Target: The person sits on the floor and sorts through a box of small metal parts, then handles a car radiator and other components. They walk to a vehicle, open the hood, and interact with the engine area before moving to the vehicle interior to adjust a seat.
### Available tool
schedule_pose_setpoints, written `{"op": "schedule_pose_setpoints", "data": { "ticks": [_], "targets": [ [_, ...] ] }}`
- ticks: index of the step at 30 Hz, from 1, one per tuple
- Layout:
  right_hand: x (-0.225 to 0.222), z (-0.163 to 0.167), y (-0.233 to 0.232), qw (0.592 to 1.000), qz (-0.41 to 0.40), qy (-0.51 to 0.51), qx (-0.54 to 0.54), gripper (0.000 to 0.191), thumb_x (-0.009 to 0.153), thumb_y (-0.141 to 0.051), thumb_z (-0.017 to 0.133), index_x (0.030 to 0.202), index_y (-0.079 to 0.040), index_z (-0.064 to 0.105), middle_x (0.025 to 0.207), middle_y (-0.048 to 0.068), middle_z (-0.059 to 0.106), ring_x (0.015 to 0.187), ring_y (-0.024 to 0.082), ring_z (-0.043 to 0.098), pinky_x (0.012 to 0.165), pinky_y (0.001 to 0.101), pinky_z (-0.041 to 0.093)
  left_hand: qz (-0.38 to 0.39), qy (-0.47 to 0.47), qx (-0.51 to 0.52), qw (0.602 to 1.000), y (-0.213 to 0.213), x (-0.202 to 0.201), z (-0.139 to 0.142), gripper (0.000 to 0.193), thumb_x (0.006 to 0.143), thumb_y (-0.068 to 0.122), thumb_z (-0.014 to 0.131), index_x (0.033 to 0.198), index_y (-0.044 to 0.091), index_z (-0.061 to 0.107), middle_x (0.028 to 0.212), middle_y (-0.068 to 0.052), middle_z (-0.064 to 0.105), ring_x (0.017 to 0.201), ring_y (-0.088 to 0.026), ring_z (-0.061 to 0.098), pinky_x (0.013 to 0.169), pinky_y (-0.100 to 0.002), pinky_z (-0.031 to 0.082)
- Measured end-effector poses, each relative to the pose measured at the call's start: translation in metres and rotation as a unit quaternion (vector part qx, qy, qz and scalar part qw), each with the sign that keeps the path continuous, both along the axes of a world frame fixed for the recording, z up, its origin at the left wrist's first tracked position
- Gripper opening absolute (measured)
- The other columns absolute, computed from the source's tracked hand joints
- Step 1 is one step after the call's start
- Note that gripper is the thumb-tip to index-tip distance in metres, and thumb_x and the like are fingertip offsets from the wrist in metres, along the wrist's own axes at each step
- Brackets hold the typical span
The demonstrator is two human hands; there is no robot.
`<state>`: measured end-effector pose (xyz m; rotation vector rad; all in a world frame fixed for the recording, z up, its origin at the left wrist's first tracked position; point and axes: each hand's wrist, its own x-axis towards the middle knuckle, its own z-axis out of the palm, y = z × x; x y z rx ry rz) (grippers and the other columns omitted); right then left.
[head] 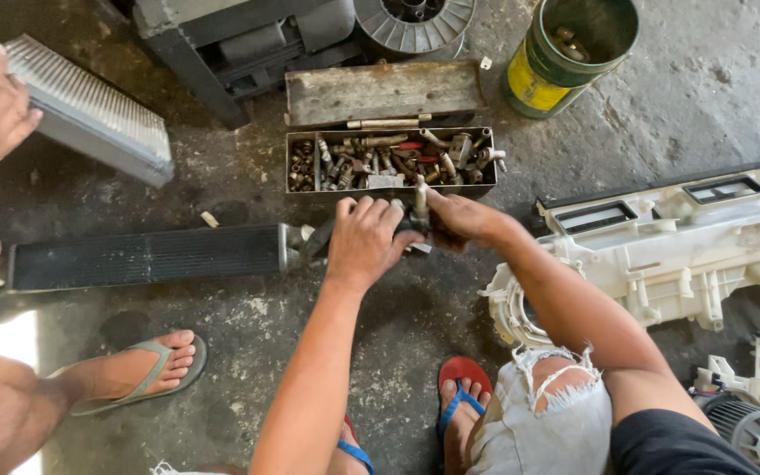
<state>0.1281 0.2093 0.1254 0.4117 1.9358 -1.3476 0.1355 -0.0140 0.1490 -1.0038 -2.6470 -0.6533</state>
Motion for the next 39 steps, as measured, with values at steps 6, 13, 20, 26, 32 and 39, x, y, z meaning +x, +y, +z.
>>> {"op": "schedule_pose_setpoints", "data": {
  "ticks": [6, 13, 20, 26, 32, 39],
  "targets": [
    [0.021, 0.047, -0.016, 0.954, 0.019, 0.291, 0.075, 0.067, 0.104, -0.058, 0.024, 0.105, -0.012, 0.074, 0.084, 0.004, 0.074, 0.077, 0.017, 0.071, 0.069, 0.0334, 0.057, -0.038, 0.084, 0.096, 0.991, -0.035, 0.037, 0.030, 0.060, 0.089, 0.067, 0.057, 0.077, 0.009, 0.064, 0.077, -0.007, 0.063, 0.075, -0.025, 0.058, 0.075, -0.042, 0.041],
    [0.044, 0.106, -0.086, 0.896, 0.149, 0.411, 0.073, 0.052, 0.099, -0.037, 0.061, 0.059, -0.004, 0.062, 0.054, 0.008, 0.065, 0.049, 0.019, 0.062, 0.052, 0.0377, 0.049, 0.000, 0.118, 0.234, 0.965, -0.066, 0.070, 0.070, 0.047, 0.109, 0.036, 0.048, 0.070, 0.010, 0.057, 0.070, -0.004, 0.057, 0.071, -0.026, 0.055, 0.075, -0.043, 0.037],
    [0.058, 0.150, -0.137, 0.758, 0.185, 0.615, -0.113, 0.045, 0.104, -0.017, 0.058, 0.063, -0.002, 0.046, 0.057, 0.010, 0.046, 0.049, 0.025, 0.044, 0.052, 0.0427, 0.037, 0.053, 0.135, 0.266, 0.953, -0.096, 0.094, 0.116, 0.049, 0.109, 0.023, 0.050, 0.062, 0.010, 0.050, 0.061, -0.004, 0.052, 0.058, -0.024, 0.050, 0.068, -0.040, 0.034],
    [0.072, 0.163, -0.159, 0.764, 0.110, 0.630, -0.081, 0.044, 0.102, -0.016, 0.058, 0.063, -0.001, 0.045, 0.055, 0.011, 0.045, 0.046, 0.025, 0.041, 0.050, 0.0430, 0.034, 0.074, 0.136, 0.307, 0.939, -0.108, 0.095, 0.134, 0.049, 0.104, 0.021, 0.054, 0.057, 0.009, 0.047, 0.053, -0.005, 0.048, 0.051, -0.024, 0.045, 0.065, -0.041, 0.032],
    [0.074, 0.165, -0.165, 0.805, 0.068, 0.589, 0.016, 0.045, 0.103, -0.020, 0.059, 0.064, -0.001, 0.049, 0.055, 0.012, 0.047, 0.046, 0.025, 0.042, 0.049, 0.0413, 0.036, 0.069, 0.135, 0.330, 0.932, -0.113, 0.090, 0.140, 0.049, 0.108, 0.020, 0.054, 0.060, 0.007, 0.048, 0.057, -0.006, 0.050, 0.055, -0.025, 0.050, 0.067, -0.040, 0.034],
    [0.064, 0.151, -0.152, 0.818, 0.080, 0.568, -0.046, 0.051, 0.106, -0.030, 0.055, 0.064, -0.001, 0.048, 0.055, 0.009, 0.048, 0.046, 0.021, 0.044, 0.049, 0.0407, 0.037, 0.075, 0.142, 0.316, 0.935, -0.105, 0.083, 0.133, 0.048, 0.105, 0.020, 0.054, 0.059, 0.008, 0.047, 0.055, -0.007, 0.049, 0.053, -0.026, 0.048, 0.066, -0.041, 0.033]
  ]
}}
